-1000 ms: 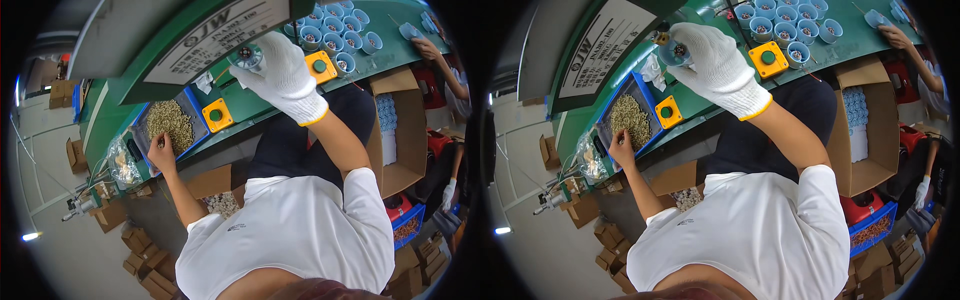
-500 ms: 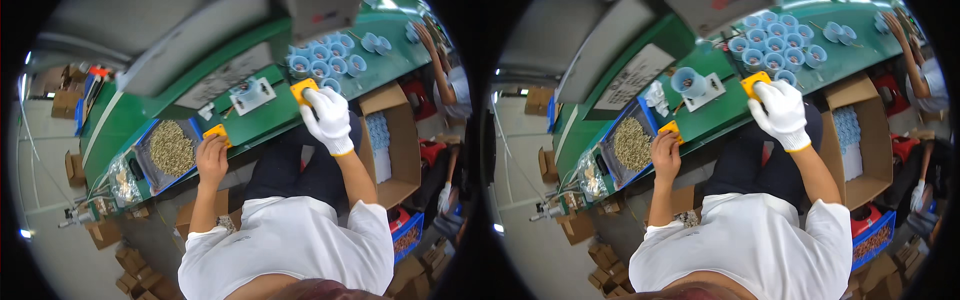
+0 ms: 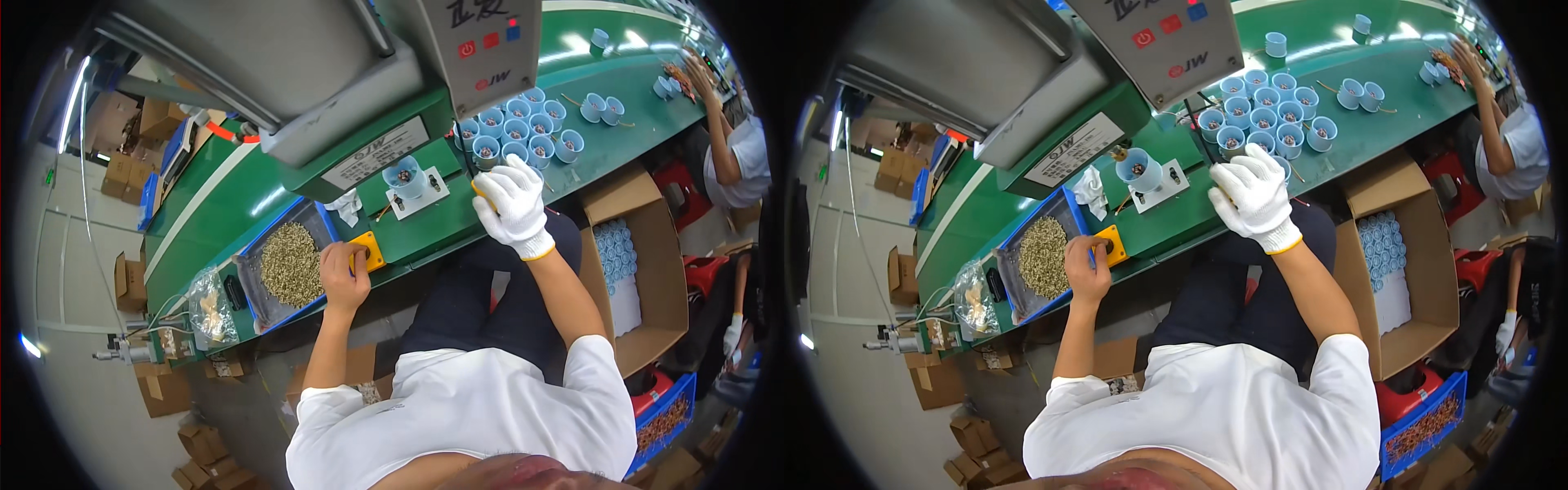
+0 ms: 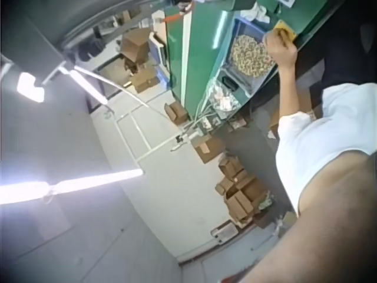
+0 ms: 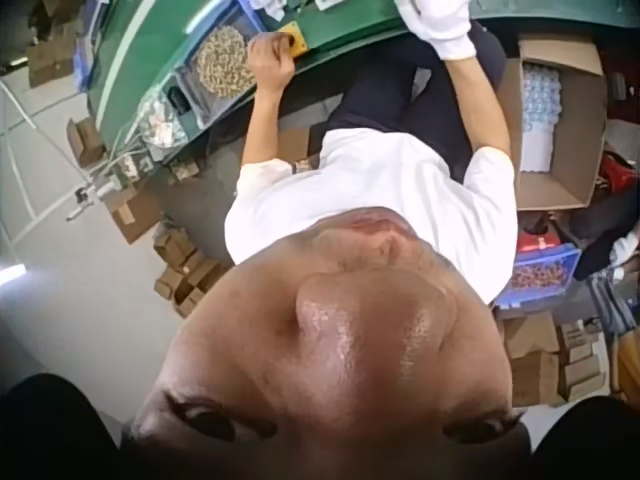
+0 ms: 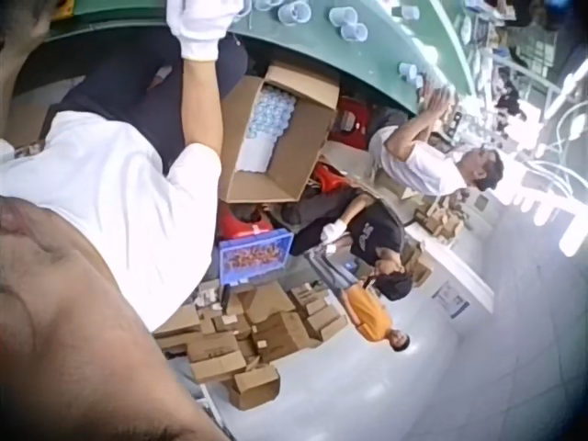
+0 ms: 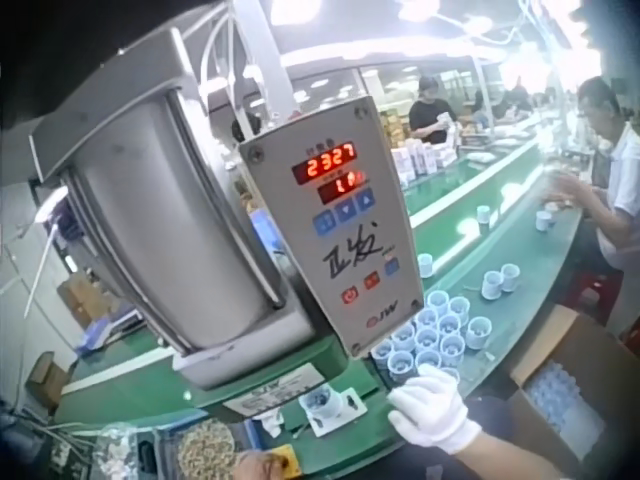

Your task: Assembling small metal components using a press machine and placing them into containers.

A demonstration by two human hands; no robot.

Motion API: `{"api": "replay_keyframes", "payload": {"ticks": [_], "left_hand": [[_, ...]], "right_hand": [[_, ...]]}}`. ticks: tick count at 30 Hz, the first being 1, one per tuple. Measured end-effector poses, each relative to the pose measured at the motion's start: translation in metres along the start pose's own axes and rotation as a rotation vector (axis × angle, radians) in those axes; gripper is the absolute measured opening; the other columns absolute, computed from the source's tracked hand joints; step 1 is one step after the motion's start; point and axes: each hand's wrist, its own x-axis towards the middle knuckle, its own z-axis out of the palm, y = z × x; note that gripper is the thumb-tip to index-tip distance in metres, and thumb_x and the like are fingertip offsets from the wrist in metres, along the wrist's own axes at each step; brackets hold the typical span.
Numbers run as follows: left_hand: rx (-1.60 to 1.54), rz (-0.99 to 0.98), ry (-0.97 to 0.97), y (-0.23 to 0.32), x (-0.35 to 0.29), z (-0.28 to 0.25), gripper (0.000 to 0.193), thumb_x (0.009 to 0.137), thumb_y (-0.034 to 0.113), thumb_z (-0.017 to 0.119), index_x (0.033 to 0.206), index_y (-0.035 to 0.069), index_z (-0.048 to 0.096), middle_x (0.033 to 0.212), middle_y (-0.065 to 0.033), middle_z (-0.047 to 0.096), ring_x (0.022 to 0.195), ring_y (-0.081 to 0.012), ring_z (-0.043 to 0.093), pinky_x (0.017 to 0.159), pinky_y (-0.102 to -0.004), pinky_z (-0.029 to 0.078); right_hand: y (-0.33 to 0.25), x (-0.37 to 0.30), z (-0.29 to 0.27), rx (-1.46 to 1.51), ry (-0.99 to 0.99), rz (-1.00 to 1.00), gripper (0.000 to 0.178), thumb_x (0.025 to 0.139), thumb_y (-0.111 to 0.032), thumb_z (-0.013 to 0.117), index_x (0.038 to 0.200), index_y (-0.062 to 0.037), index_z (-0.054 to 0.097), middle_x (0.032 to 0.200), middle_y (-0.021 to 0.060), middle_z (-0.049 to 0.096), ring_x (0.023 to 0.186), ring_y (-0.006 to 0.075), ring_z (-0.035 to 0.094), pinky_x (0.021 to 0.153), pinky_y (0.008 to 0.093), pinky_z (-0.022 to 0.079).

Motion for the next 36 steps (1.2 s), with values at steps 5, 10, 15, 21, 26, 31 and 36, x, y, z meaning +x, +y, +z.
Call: {"api": "replay_keyframes", "payload": {"ticks": [5,10,15,21,26,31,36], "left_hand": [[-0.217,-0.181,0.083,0.007,0.011,0.027,0.005,0.103,0.003,0.068,0.106,0.001,0.071,0.098,-0.0138,0.075,0.091,-0.0365,0.071,0.085,-0.043,0.056],[-0.199,-0.31,0.126,0.004,0.01,0.038,0.006,0.099,0.002,0.075,0.104,0.0,0.076,0.101,-0.0152,0.079,0.089,-0.0314,0.076,0.08,-0.0388,0.059],[-0.203,-0.243,0.121,0.007,0.016,0.034,0.011,0.092,0.0,0.083,0.103,-0.001,0.08,0.098,-0.0131,0.08,0.085,-0.0242,0.078,0.078,-0.0327,0.06],[-0.152,-0.198,0.126,0.007,0.016,0.034,0.014,0.088,-0.001,0.084,0.101,-0.001,0.08,0.1,-0.0135,0.08,0.088,-0.0278,0.077,0.079,-0.036,0.061],[-0.158,-0.252,0.081,0.007,0.014,0.031,0.009,0.092,0.002,0.081,0.1,-0.001,0.078,0.099,-0.0143,0.077,0.089,-0.0281,0.075,0.08,-0.0377,0.059],[-0.21,-0.274,0.077,0.009,0.025,0.027,0.007,0.096,0.003,0.077,0.102,-0.001,0.074,0.097,-0.014,0.073,0.09,-0.0315,0.071,0.08,-0.0404,0.055],[-0.264,-0.176,0.092,0.012,0.066,0.002,0.018,0.091,0.004,0.085,0.108,0.001,0.08,0.097,-0.0132,0.076,0.085,-0.0264,0.073,0.079,-0.0387,0.057]], "right_hand": [[0.003,-0.01,0.008,0.048,-0.145,0.079,0.029,0.077,-0.012,0.081,0.103,-0.004,0.074,0.09,0.0081,0.073,0.083,0.0293,0.068,0.081,0.0448,0.054],[0.004,-0.01,0.006,0.052,-0.193,0.126,0.027,0.078,-0.011,0.081,0.104,-0.0046,0.075,0.09,0.0086,0.074,0.086,0.0285,0.07,0.082,0.044,0.055],[0.006,-0.01,0.007,0.051,-0.161,0.112,0.026,0.078,-0.01,0.081,0.103,-0.0042,0.075,0.09,0.0095,0.075,0.087,0.0287,0.071,0.083,0.0434,0.055],[0.005,-0.017,0.008,0.079,-0.16,0.151,0.026,0.08,-0.01,0.08,0.105,-0.0035,0.077,0.094,0.0106,0.077,0.092,0.0305,0.073,0.094,0.0467,0.054],[0.004,-0.018,0.009,0.104,-0.238,0.216,0.025,0.084,-0.01,0.079,0.109,-0.004,0.078,0.1,0.0104,0.079,0.098,0.0311,0.074,0.107,0.0503,0.053],[0.004,-0.011,0.007,0.067,-0.131,0.109,0.021,0.08,-0.008,0.079,0.099,-0.0022,0.075,0.086,0.0103,0.073,0.081,0.0305,0.069,0.081,0.0443,0.054],[0.002,-0.012,0.011,0.081,-0.127,0.109,0.021,0.08,-0.007,0.079,0.1,-0.0021,0.074,0.085,0.0102,0.073,0.08,0.0303,0.069,0.078,0.0439,0.053]]}}
